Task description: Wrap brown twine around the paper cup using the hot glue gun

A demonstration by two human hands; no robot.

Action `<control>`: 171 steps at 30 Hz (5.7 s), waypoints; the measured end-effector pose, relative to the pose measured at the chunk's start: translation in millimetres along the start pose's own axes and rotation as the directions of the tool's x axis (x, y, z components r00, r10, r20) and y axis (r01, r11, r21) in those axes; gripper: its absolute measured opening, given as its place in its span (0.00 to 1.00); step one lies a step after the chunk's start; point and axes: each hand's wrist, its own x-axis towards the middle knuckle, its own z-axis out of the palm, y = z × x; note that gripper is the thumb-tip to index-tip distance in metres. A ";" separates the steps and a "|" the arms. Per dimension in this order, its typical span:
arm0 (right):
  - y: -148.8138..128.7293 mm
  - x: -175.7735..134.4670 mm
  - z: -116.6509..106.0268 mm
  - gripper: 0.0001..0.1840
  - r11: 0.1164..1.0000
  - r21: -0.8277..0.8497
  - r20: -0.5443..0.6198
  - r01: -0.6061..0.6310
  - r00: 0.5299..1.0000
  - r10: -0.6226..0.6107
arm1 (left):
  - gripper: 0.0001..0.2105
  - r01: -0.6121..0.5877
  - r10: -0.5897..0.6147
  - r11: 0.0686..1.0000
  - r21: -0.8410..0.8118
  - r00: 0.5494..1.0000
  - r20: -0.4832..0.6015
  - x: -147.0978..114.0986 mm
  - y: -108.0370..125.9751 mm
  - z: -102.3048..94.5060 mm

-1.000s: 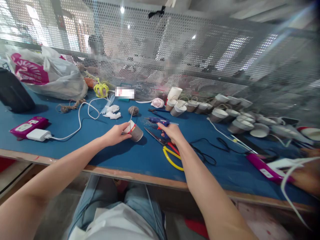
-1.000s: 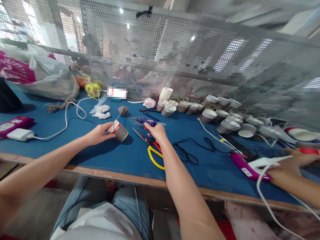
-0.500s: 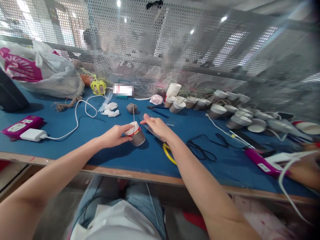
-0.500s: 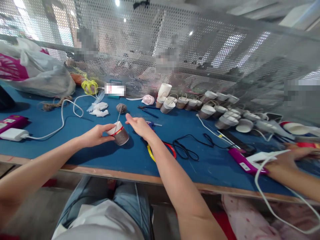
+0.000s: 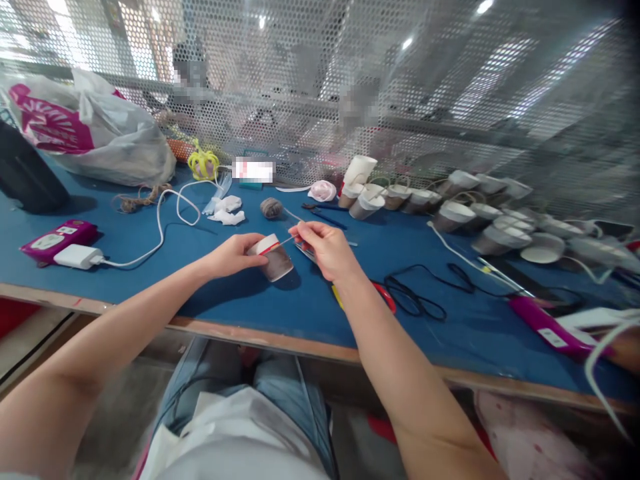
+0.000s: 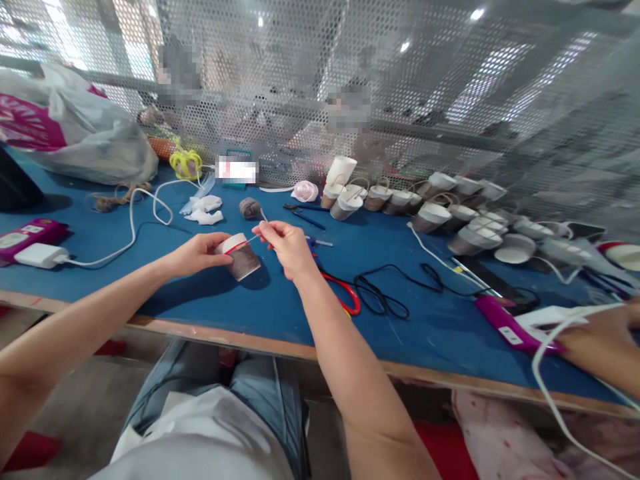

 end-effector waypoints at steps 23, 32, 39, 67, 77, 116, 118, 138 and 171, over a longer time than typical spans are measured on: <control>24.9 5.8 17.2 0.15 0.872 -0.489 -0.063 0.041 0.995 -0.082 | 0.11 0.029 -0.028 1.000 -0.002 0.996 0.082 -2.6 5.2 -4.0; 23.2 2.0 25.7 0.15 0.833 -0.551 -0.056 0.042 0.995 -0.087 | 0.10 0.010 -0.012 1.000 0.026 0.996 0.083 -3.0 4.7 -4.9; 24.0 2.8 25.3 0.14 0.824 -0.563 -0.056 0.055 0.993 -0.104 | 0.10 0.013 -0.016 0.999 0.040 0.996 0.086 -2.9 6.4 -4.4; 15.7 -14.1 46.0 0.11 0.743 -0.651 -0.059 0.152 0.967 -0.250 | 0.15 0.072 -0.079 0.993 0.089 0.993 0.085 -6.0 11.4 -0.9; 13.8 -14.6 43.2 0.10 0.673 -0.701 -0.059 0.238 0.920 -0.387 | 0.13 0.037 -0.037 0.999 0.001 0.999 -0.013 -3.3 3.4 2.5; 36.4 30.0 -57.7 0.08 0.567 -0.742 -0.289 -0.357 0.934 0.210 | 0.14 0.092 -0.088 0.991 -0.102 0.995 0.046 -1.3 -5.9 2.2; 29.1 25.8 -58.1 0.14 0.649 -0.686 -0.294 -0.329 0.941 0.167 | 0.14 0.095 -0.091 0.990 -0.106 0.995 0.044 -1.3 -5.4 2.0; -20.9 -30.8 -32.1 0.12 0.975 -0.180 0.286 -0.130 0.941 0.179 | 0.11 0.170 -0.197 0.963 -0.208 0.973 -0.117 2.7 -7.5 -4.3; -17.7 -34.1 -19.4 0.17 0.906 -0.424 0.186 0.020 0.980 0.065 | 0.13 0.085 -0.089 0.996 -0.039 0.988 -0.124 3.7 -10.4 -4.5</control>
